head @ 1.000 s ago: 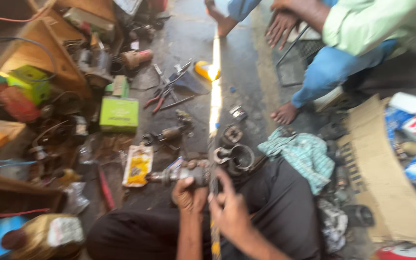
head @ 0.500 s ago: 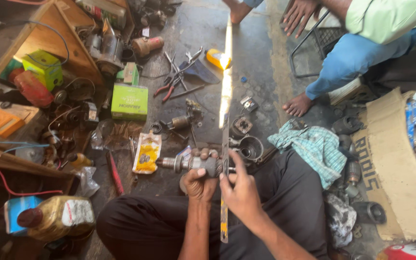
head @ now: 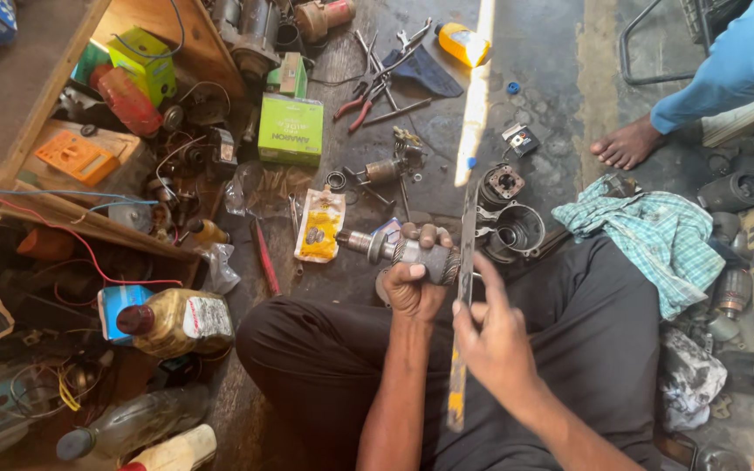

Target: The person sits on the floor and handles a cylindrical mechanical part, rotating it and using a metal file to smooth its surface. They also reach into a box to retrieve a small tool and continue filing the part.

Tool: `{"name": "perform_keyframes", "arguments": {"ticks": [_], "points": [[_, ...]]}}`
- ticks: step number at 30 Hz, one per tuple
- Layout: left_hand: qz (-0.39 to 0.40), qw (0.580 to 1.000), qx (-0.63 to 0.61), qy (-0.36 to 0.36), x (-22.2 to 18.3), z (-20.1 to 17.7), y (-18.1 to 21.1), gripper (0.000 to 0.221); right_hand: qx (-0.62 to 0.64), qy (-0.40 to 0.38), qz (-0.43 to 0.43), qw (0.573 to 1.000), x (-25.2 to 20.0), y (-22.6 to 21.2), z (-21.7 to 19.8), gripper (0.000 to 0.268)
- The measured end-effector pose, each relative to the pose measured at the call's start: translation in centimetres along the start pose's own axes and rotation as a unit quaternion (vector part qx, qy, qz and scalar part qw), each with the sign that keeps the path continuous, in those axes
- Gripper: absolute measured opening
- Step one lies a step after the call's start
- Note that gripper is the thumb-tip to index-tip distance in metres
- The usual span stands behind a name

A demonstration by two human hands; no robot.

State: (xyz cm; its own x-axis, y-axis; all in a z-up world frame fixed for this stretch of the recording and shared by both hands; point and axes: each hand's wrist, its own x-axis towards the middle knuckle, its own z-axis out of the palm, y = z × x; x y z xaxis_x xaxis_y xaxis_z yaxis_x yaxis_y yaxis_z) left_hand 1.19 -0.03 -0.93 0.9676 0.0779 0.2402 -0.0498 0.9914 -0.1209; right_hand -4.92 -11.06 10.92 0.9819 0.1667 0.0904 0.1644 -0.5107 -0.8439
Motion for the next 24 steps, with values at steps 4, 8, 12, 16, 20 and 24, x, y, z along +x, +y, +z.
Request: {"name": "perform_keyframes", "arguments": {"ticks": [4, 8, 12, 16, 20, 24], "points": [[0.005, 1.0, -0.005, 0.007, -0.6, 0.0, 0.1, 0.047, 0.005, 0.0, 0.016, 1.0, -0.9, 0.6, 0.6, 0.072], [0.007, 1.0, 0.011, 0.023, -0.4, 0.5, -0.5, 0.045, 0.005, 0.025, -0.001, 1.0, 0.1, 1.5, 0.8, 0.07], [0.009, 0.999, 0.001, 0.042, -0.3, 0.5, -0.3, 0.044, -0.008, 0.04, -0.058, 0.997, -0.2, 1.9, 1.6, 0.073], [0.02, 0.995, 0.004, 0.099, -1.0, -0.3, -0.7, 0.043, -0.023, 0.045, -0.035, 0.998, -0.6, 3.2, 1.8, 0.072], [0.038, 0.987, 0.029, 0.154, -0.7, -0.7, -1.1, 0.04, -0.024, 0.053, -0.061, 0.996, 0.2, 4.2, 2.0, 0.07], [0.011, 0.984, 0.011, 0.176, -0.5, -1.3, -1.2, 0.037, -0.048, 0.057, -0.098, 0.992, 0.0, 4.8, 2.3, 0.072]]}}
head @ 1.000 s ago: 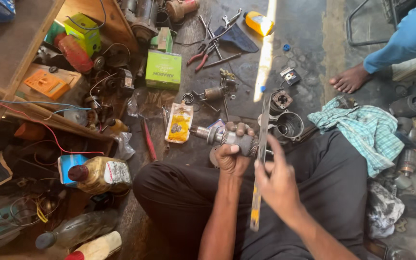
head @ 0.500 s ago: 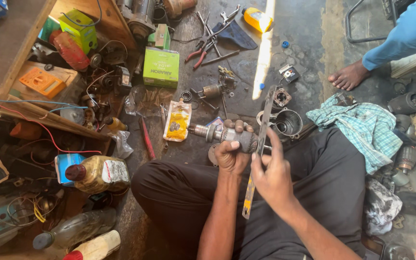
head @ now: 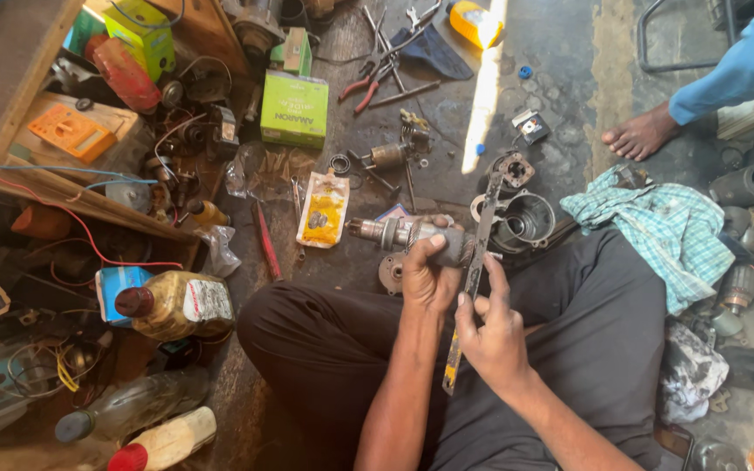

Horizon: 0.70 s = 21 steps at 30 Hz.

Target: The person sits on the floor and handles a cylindrical mechanical part, rotating it and using a metal file to smooth its surface. They also reach into a box to retrieve a small tool and continue filing the part.

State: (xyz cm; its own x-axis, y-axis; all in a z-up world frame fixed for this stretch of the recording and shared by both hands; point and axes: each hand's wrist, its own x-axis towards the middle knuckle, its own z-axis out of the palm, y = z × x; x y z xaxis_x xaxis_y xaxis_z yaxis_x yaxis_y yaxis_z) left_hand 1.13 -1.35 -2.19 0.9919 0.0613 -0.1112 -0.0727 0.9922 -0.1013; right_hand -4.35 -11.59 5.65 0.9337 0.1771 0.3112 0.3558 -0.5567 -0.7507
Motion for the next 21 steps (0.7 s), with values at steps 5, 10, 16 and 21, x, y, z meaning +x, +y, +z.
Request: {"name": "perform_keyframes", "arguments": {"ticks": [5, 10, 16, 21], "points": [[0.033, 0.998, 0.031, 0.038, -0.5, -0.5, 0.1, 0.037, 0.03, -0.011, 0.057, 0.998, -0.8, 0.2, 0.1, 0.069], [0.005, 1.0, 0.002, 0.008, 0.4, 0.4, 0.4, 0.036, 0.043, 0.001, -0.036, 0.998, 0.0, 0.3, 0.2, 0.072], [0.033, 0.999, 0.012, -0.002, -0.2, -0.1, 0.3, 0.038, 0.054, 0.002, 0.041, 0.998, -0.6, 0.8, 0.4, 0.068], [0.017, 0.999, 0.003, -0.037, 0.3, 0.4, 0.5, 0.042, 0.059, -0.02, 0.029, 0.998, 0.0, 0.1, 0.2, 0.07]]}}
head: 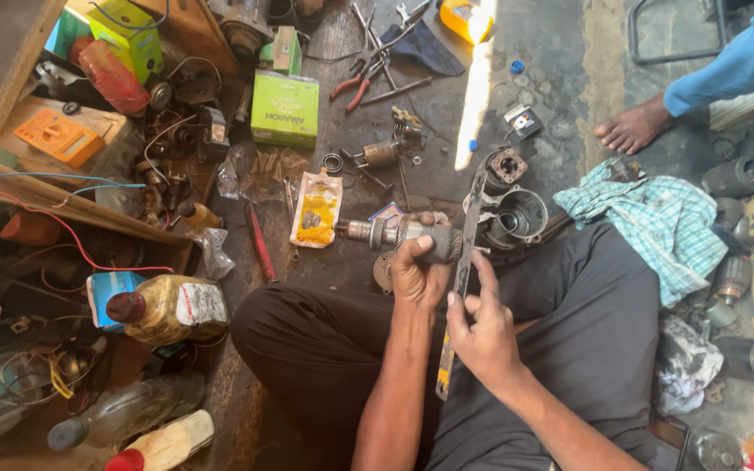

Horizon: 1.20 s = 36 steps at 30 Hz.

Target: The person sits on the floor and handles a cylindrical mechanical part, rotating it and using a metal file to smooth its surface. They also reach into a box to retrieve a small tool and continue filing the part.

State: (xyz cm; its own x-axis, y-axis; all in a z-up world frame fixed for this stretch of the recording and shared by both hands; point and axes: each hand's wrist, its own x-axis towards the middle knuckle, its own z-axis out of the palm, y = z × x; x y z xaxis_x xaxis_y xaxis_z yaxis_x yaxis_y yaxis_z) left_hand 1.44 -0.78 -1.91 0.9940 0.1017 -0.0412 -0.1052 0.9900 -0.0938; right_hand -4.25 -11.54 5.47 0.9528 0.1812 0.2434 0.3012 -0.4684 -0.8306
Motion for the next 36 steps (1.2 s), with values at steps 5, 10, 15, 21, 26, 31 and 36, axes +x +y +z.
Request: {"name": "perform_keyframes", "arguments": {"ticks": [5, 10, 15, 21, 26, 31, 36], "points": [[-0.001, 0.999, 0.001, -0.039, -0.8, -0.5, 0.0, 0.041, 0.045, 0.0, 0.08, 0.996, -0.5, -0.9, -0.6, 0.068], [-0.003, 0.996, 0.026, -0.084, 0.0, 0.4, -0.1, 0.045, 0.032, -0.003, 0.091, 0.995, 0.3, -2.1, -1.2, 0.069], [0.004, 0.996, 0.043, -0.083, -1.0, -0.1, 0.0, 0.046, 0.104, -0.009, 0.124, 0.987, -0.3, -1.5, -1.2, 0.067], [0.012, 0.993, 0.058, -0.104, 0.3, 0.5, -0.1, 0.048, 0.139, -0.014, 0.157, 0.978, 0.9, -1.3, -1.4, 0.067], [0.006, 0.993, 0.043, -0.113, -0.4, 0.0, -0.2, 0.047, 0.187, -0.018, 0.171, 0.967, 0.3, -1.4, -1.6, 0.067], [-0.008, 0.991, 0.056, -0.121, 0.3, 0.7, -0.1, 0.047, 0.142, -0.019, 0.187, 0.972, 1.3, -2.3, -2.2, 0.067], [0.0, 0.991, 0.047, -0.124, -0.4, 0.4, -0.2, 0.046, 0.196, -0.021, 0.194, 0.961, 0.1, -1.8, -2.0, 0.07]]}}
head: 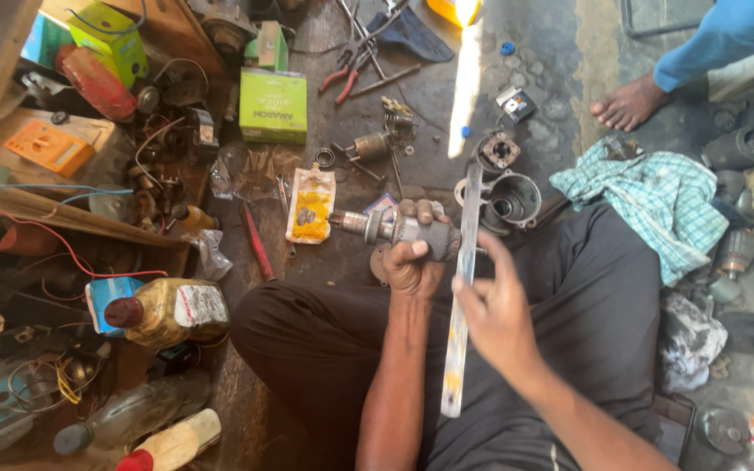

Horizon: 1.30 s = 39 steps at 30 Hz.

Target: The person sits on the floor and handles a cylindrical mechanical part, rotating it and using a metal file to smooth its surface. They also reach into a box to retrieve a small tool and continue filing the part.

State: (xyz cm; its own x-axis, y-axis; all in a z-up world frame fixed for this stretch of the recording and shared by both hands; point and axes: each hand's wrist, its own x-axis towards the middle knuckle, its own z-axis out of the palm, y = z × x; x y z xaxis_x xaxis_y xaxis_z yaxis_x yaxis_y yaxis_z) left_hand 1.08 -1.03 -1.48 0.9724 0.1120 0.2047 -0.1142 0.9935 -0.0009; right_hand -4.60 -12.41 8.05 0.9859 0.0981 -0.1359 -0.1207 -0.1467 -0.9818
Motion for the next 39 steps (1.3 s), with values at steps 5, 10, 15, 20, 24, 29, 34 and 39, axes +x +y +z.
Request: {"name": "perform_keyframes", "arguments": {"ticks": [5, 10, 15, 20, 24, 29, 34, 39], "points": [[0.006, 0.999, 0.031, -0.005, 0.5, 0.6, 0.1, 0.049, 0.059, 0.0, 0.009, 0.998, 1.4, 0.5, -0.4, 0.069], [-0.066, 0.993, 0.001, 0.094, -0.4, -2.1, -0.2, 0.048, 0.004, -0.005, -0.029, 1.0, 0.7, 2.4, -0.5, 0.075], [0.021, 0.97, 0.017, 0.242, 1.3, -4.1, -1.8, 0.031, -0.01, 0.006, -0.044, 0.999, 2.8, 2.2, -0.1, 0.073], [-0.031, 0.97, -0.021, 0.242, 0.4, -4.4, -2.5, 0.021, -0.135, 0.005, -0.061, 0.989, 2.9, 1.9, 0.0, 0.072], [-0.038, 0.957, 0.006, 0.287, 0.4, -3.5, -1.7, 0.021, -0.179, -0.008, -0.082, 0.98, 1.3, 0.8, -0.1, 0.074], [-0.014, 0.964, 0.018, 0.266, 0.8, -3.0, -1.5, 0.019, -0.254, -0.02, -0.101, 0.962, 1.0, 0.5, -0.5, 0.077], [-0.004, 0.957, 0.05, 0.287, -0.1, -2.5, -1.4, 0.021, -0.245, 0.003, -0.127, 0.961, 1.8, 1.8, 0.0, 0.074], [0.016, 0.954, 0.08, 0.287, 0.4, -2.0, -1.5, 0.02, -0.307, 0.01, -0.189, 0.933, 1.5, 3.1, 0.0, 0.077]]}}
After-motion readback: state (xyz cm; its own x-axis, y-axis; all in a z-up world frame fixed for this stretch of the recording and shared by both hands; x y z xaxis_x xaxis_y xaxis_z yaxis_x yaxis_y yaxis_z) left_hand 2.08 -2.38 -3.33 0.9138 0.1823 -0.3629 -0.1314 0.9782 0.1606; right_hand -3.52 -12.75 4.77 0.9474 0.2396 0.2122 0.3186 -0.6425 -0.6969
